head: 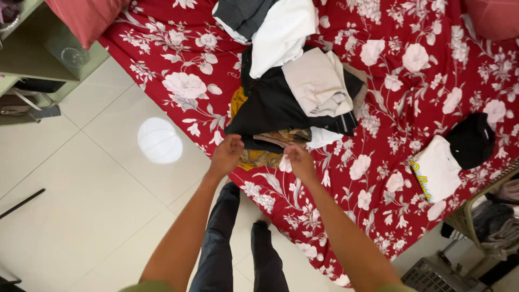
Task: The person folds a pair of trousers on a bed and places them into a wardrobe, then folds a white shirt and places it onto a shelf inside the wardrobe, followed by placing a black shirt onto the same shelf.
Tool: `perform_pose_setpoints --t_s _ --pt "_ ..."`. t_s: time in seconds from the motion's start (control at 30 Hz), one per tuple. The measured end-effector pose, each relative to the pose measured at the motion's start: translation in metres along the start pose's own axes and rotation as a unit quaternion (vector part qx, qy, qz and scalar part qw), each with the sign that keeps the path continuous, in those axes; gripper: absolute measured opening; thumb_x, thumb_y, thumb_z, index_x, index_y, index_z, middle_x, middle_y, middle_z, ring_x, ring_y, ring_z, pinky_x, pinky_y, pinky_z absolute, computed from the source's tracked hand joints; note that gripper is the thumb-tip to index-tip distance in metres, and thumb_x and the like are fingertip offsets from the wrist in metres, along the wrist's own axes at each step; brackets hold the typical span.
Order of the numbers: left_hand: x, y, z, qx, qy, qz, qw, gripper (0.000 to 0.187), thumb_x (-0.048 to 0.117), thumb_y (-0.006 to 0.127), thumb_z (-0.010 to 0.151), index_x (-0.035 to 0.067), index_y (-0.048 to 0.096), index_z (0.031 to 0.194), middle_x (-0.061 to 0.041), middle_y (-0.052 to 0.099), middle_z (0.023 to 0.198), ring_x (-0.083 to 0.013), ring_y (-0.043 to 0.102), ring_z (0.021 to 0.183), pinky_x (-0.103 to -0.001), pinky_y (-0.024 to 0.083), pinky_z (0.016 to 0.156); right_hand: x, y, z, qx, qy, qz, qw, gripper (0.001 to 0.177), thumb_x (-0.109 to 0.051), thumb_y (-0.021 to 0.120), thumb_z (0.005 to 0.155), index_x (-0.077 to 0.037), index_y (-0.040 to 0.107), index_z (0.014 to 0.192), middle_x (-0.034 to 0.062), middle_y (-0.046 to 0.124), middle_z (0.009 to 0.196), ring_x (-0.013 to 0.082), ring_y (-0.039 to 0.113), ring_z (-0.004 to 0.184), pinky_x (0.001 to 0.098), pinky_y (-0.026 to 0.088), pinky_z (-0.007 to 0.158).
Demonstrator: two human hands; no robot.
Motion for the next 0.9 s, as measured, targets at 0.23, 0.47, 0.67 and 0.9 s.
perform_pose_setpoints --t_s 0.23,0.47,0.67,0.9 --pt "-0.009 -0.045 -0.063 0.026 -0.122 -0.096 0.988 0.028 0.009 0.058 0.096 0.002 0.062 0.123 -0.009 0.072 0.109 -0.0175 0.071 0.096 -0.031 0.06 0.08 -0.154 0.007 0.203 0.102 -0.095 0.152 0.978 0.033 -0.01 0.07 0.093 -0.007 0.061 0.124 0.0087 0.055 0.127 0.0144 0.067 0.088 0.029 0.059 0.066" --pt "-0.009 -0.061 -0.098 0.046 -0.195 -0.097 0.975 0.028 0.009 0.056 0.097 0.004 0.063 0.123 -0.007 0.073 0.112 -0.0171 0.069 0.099 -0.033 0.055 0.086 -0.189 -0.01 0.279 0.168 0.097 0.462 0.865 0.035 -0.01 0.064 0.093 0.002 0.059 0.125 0.0121 0.067 0.114 0.0259 0.068 0.102 0.0385 0.057 0.081" --pt "0.065 -0.045 -0.075 0.053 -0.091 -0.216 0.971 0.032 0.014 0.058 0.102 0.003 0.055 0.132 -0.011 0.069 0.123 -0.0183 0.065 0.112 -0.032 0.052 0.099 -0.251 -0.021 0.056 -0.013 -0.085 0.506 0.858 0.038 -0.014 0.058 0.104 0.002 0.05 0.137 0.0125 0.065 0.129 0.0216 0.063 0.121 0.0399 0.052 0.106" --pt "0.164 -0.036 -0.034 0.026 -0.054 -0.319 0.946 0.051 0.035 0.052 0.096 0.01 0.051 0.14 -0.014 0.062 0.133 -0.0259 0.061 0.117 -0.041 0.052 0.1 -0.26 -0.092 -0.135 -0.084 -0.134 0.508 0.847 0.058 -0.013 0.065 0.101 0.009 0.046 0.151 0.0213 0.07 0.123 0.0251 0.072 0.102 0.0394 0.058 0.086"
Point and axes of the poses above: each hand's wrist, its own z-axis towards the middle knuckle, its own y-axis out of the palm, x = y × z, the point moved 1 cm from there along z, towards the middle knuckle
